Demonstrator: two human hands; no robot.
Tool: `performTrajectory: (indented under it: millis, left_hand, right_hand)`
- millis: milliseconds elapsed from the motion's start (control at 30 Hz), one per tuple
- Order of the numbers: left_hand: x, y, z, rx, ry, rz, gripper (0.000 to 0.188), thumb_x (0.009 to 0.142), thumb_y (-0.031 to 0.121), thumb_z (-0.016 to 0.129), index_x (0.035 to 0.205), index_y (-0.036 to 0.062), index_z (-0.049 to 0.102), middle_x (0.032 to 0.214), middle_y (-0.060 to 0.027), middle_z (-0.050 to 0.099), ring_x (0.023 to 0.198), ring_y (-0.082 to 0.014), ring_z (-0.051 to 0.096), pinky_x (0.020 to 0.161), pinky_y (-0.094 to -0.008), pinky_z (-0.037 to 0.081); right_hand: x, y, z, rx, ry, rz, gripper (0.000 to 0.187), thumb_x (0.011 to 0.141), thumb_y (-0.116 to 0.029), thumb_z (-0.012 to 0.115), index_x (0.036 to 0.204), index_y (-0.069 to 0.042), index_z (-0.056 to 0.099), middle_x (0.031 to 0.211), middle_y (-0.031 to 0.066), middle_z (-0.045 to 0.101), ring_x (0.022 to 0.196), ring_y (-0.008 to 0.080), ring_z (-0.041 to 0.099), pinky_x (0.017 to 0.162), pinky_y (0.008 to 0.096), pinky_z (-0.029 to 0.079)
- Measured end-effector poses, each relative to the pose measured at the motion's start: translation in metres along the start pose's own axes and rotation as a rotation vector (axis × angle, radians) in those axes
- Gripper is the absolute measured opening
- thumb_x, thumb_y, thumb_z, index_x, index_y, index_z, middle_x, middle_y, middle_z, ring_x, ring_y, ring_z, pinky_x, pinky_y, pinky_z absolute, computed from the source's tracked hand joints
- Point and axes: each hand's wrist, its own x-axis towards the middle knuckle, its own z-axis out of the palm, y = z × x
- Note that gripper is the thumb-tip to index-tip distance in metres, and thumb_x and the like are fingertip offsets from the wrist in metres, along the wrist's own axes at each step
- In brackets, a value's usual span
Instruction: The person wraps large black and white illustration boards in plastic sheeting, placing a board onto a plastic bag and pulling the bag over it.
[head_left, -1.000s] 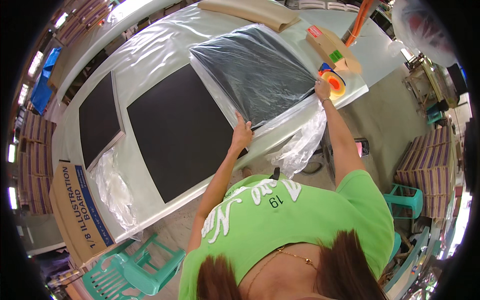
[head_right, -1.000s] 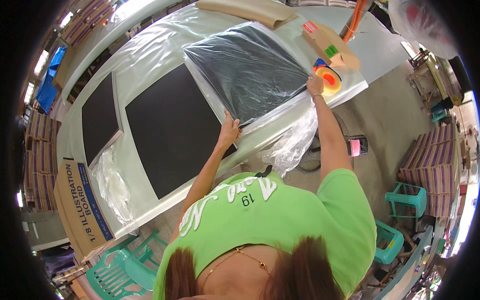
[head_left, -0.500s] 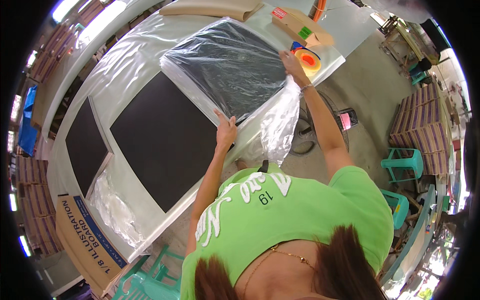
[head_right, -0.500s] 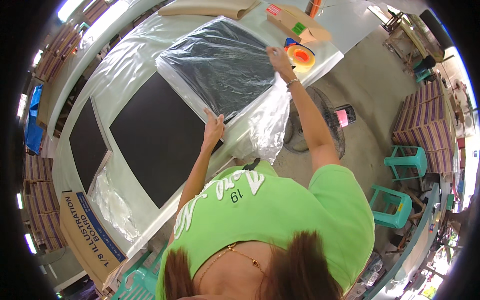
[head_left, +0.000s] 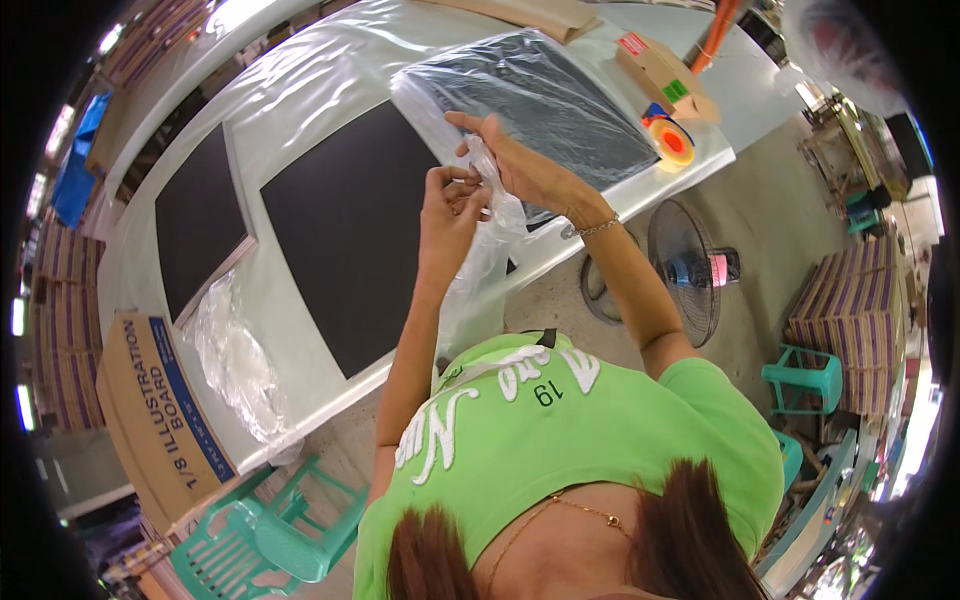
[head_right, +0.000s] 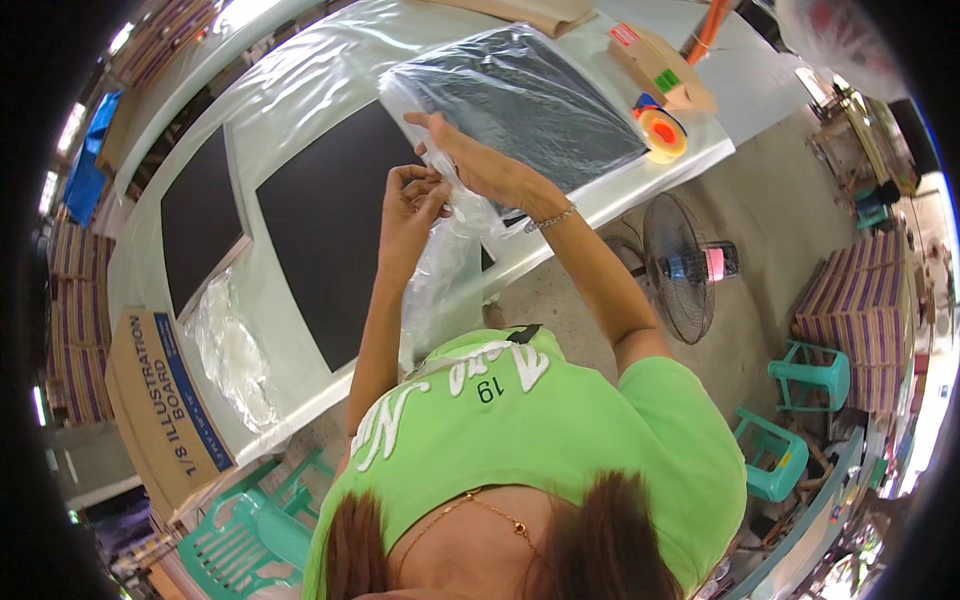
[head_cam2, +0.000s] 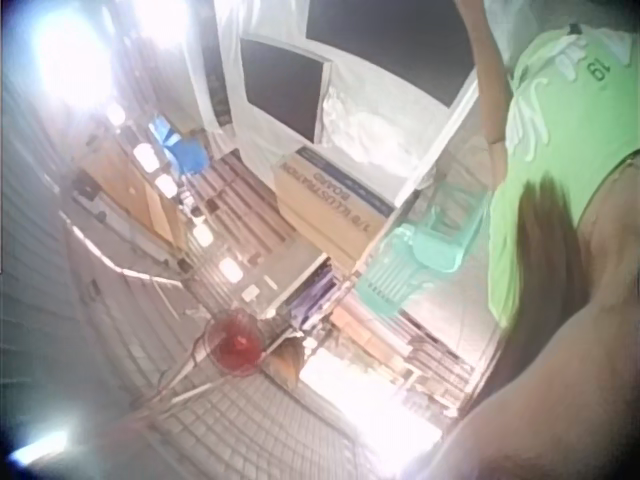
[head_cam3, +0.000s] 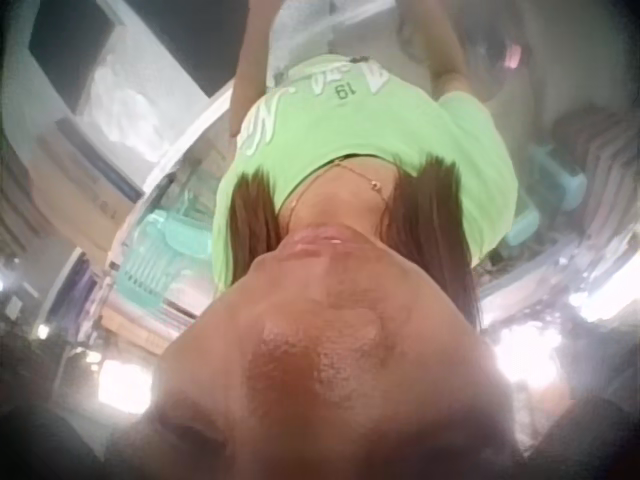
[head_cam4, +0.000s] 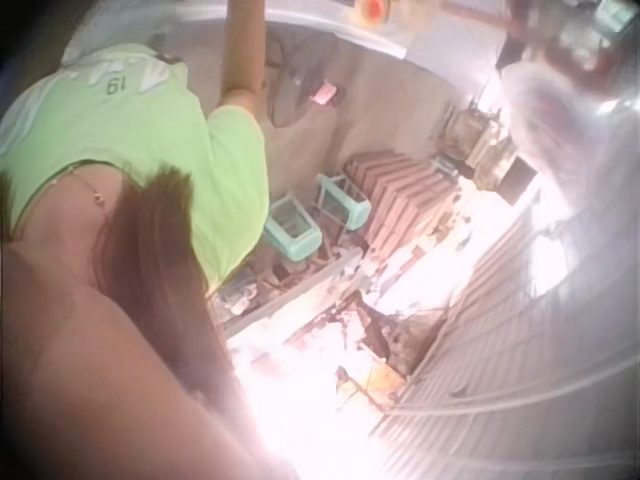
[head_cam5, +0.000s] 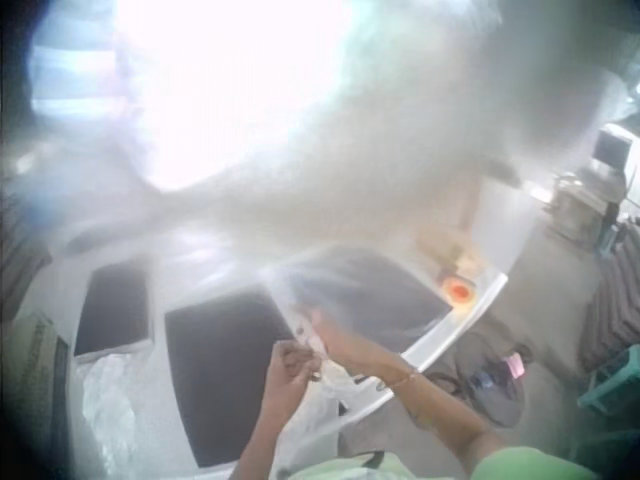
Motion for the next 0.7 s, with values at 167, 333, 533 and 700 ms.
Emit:
performTrajectory:
  millis: [167, 333, 533, 700]
  left_hand:
    - [-0.022, 0.023, -0.063, -0.213, 0.122, 0.047, 0.02, 0.089, 0.005, 0.059, 0.106, 0.0017, 0.051, 0.086, -0.0033, 0.058, 0.079, -0.008, 0.056, 0.071, -0.0229, 0.049]
    - [-0.063, 0.048, -0.119, 0.015, 0.3, 0.166, 0.023, 0.089, 0.008, 0.058, 0.11, 0.0025, 0.05, 0.088, -0.0029, 0.059, 0.08, -0.0081, 0.057, 0.075, -0.0237, 0.048]
    - [-0.1, 0.05, -0.166, -0.099, 0.494, 0.073, 0.036, 0.095, 0.031, 0.052, 0.115, 0.001, 0.047, 0.089, -0.0059, 0.059, 0.08, -0.0124, 0.059, 0.075, -0.0248, 0.049]
    - [-0.113, 0.052, -0.195, -0.399, 0.201, -0.222, 0.059, 0.087, 0.054, 0.054, 0.114, 0.0018, 0.055, 0.099, -0.009, 0.06, 0.089, -0.0145, 0.057, 0.081, -0.0296, 0.045]
  right_hand:
    - [0.024, 0.023, 0.029, -0.341, -0.173, -0.109, 0.081, 0.077, -0.014, 0.072, 0.143, -0.007, 0.025, 0.126, 0.0149, 0.046, 0.117, 0.0211, 0.046, 0.101, 0.0322, 0.035]
    - [0.041, 0.03, 0.073, -0.149, -0.192, -0.057, 0.074, 0.076, -0.008, 0.072, 0.139, -0.006, 0.033, 0.092, 0.003, 0.056, 0.086, 0.0098, 0.056, 0.08, 0.0226, 0.045]
    - [0.063, 0.045, 0.106, -0.291, -0.132, -0.156, 0.064, 0.075, 0.0, 0.07, 0.133, -0.006, 0.042, 0.087, 0.0009, 0.054, 0.079, 0.0064, 0.053, 0.072, 0.0197, 0.045]
    - [0.067, 0.048, 0.141, -0.363, -0.178, -0.24, 0.056, 0.076, 0.004, 0.066, 0.128, -0.007, 0.048, 0.086, 0.0029, 0.055, 0.078, 0.007, 0.053, 0.071, 0.021, 0.046]
